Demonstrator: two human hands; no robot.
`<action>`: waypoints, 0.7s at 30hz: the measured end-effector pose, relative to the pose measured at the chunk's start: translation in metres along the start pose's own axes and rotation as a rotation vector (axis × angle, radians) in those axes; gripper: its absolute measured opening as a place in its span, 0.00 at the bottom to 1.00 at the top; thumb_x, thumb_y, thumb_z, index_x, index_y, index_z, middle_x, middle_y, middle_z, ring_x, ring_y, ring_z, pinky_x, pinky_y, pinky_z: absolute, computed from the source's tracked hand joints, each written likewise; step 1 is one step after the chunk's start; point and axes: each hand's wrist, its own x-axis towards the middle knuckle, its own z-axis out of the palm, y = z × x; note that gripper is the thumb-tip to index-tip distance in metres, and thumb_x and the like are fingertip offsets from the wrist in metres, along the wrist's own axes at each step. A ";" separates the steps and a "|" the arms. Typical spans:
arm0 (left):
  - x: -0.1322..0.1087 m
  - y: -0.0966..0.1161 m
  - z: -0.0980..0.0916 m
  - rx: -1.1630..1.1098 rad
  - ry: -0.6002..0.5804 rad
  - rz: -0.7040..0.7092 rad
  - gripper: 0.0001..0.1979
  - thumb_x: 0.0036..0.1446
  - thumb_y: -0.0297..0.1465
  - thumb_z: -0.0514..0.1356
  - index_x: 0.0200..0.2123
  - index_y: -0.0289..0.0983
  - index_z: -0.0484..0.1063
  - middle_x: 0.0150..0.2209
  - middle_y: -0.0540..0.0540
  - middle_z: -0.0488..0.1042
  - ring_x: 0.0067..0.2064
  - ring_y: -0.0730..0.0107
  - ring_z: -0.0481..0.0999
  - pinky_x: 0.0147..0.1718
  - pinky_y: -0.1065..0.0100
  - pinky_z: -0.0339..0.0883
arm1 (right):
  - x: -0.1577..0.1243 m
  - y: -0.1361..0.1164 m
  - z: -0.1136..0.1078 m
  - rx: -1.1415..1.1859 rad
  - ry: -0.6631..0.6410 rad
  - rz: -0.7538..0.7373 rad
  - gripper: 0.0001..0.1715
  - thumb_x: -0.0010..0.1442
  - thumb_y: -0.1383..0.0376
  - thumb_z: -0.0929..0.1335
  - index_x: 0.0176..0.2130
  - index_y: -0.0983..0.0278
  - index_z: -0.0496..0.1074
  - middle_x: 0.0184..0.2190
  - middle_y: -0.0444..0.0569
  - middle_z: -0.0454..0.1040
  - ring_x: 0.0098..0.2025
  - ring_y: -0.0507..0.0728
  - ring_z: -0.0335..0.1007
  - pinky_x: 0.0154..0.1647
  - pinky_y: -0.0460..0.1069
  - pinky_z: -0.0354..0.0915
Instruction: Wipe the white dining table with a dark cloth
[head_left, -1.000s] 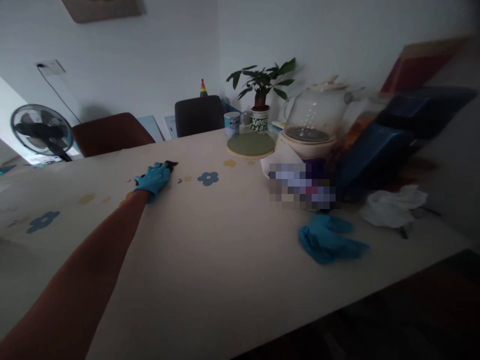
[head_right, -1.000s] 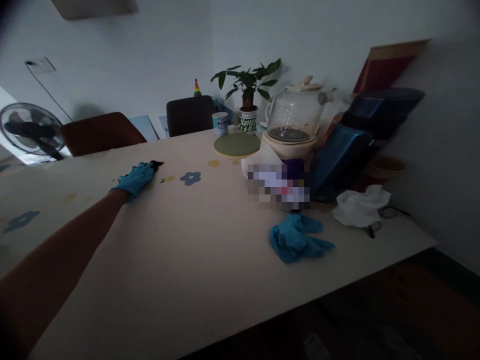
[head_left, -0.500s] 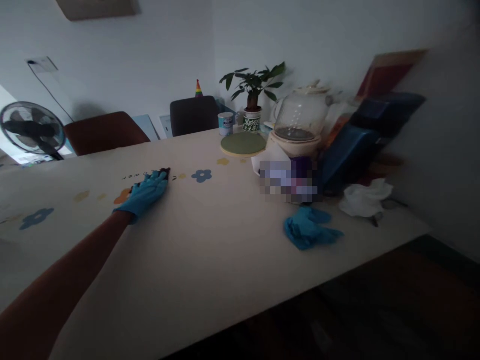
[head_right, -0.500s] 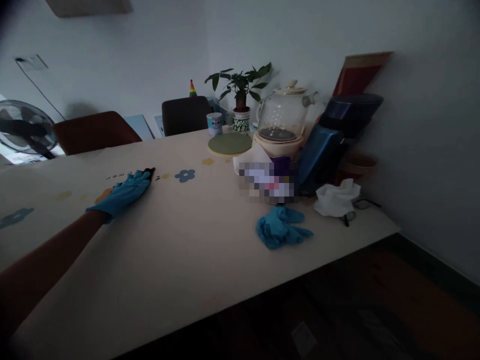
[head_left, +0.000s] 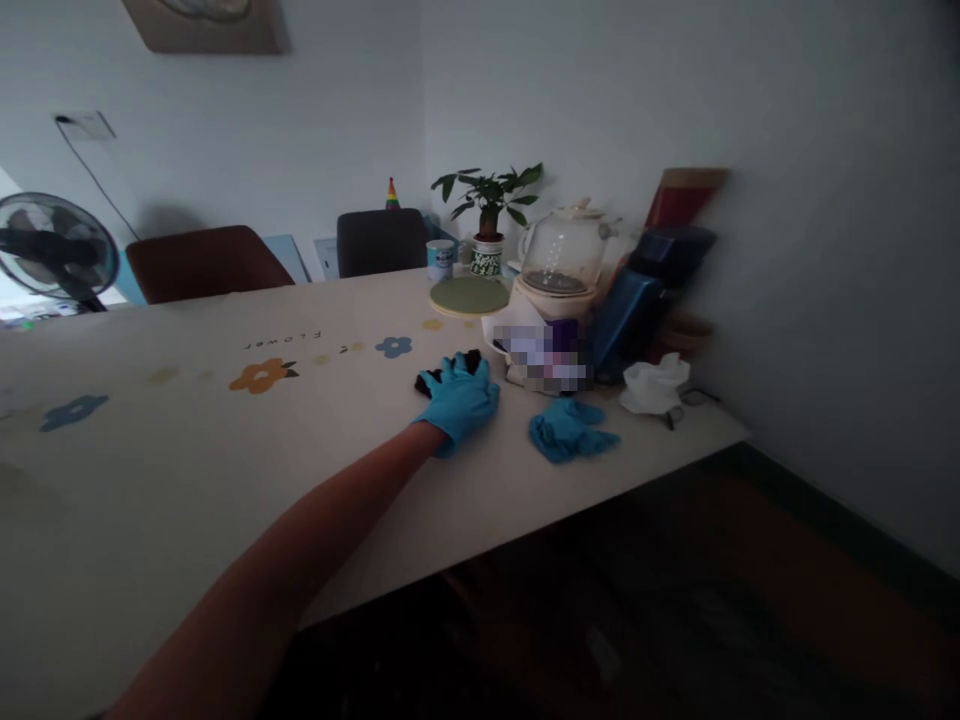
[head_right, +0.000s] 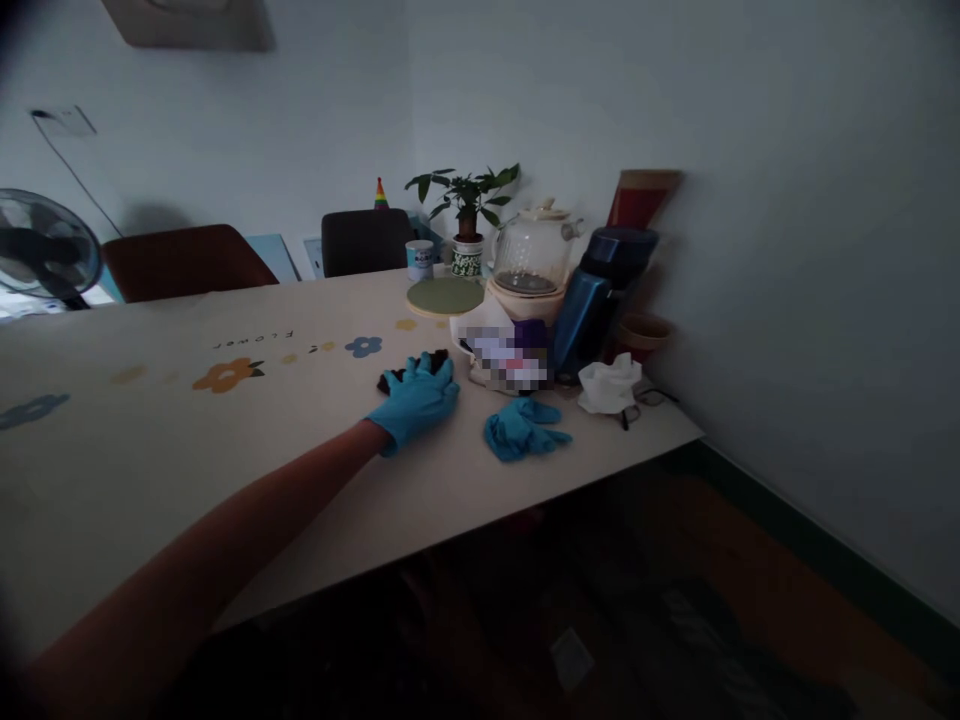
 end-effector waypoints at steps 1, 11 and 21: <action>-0.008 0.009 0.003 0.003 -0.023 0.015 0.35 0.77 0.42 0.47 0.81 0.36 0.50 0.81 0.27 0.41 0.80 0.23 0.41 0.70 0.19 0.36 | -0.001 0.001 0.002 -0.001 -0.017 -0.008 0.35 0.72 0.50 0.72 0.71 0.57 0.70 0.75 0.58 0.55 0.75 0.70 0.53 0.73 0.68 0.59; -0.076 -0.026 0.006 0.058 0.077 -0.033 0.34 0.76 0.41 0.47 0.81 0.44 0.52 0.81 0.35 0.43 0.80 0.30 0.45 0.69 0.16 0.41 | 0.001 -0.013 0.001 -0.163 -0.175 0.089 0.40 0.77 0.58 0.67 0.80 0.63 0.56 0.79 0.57 0.33 0.82 0.62 0.34 0.82 0.53 0.40; -0.218 -0.219 -0.060 0.107 0.236 -0.606 0.32 0.79 0.40 0.38 0.78 0.36 0.55 0.79 0.29 0.50 0.76 0.31 0.55 0.65 0.17 0.47 | -0.006 -0.030 -0.007 -0.292 -0.157 0.115 0.37 0.81 0.56 0.63 0.80 0.63 0.56 0.79 0.60 0.36 0.82 0.63 0.36 0.81 0.53 0.42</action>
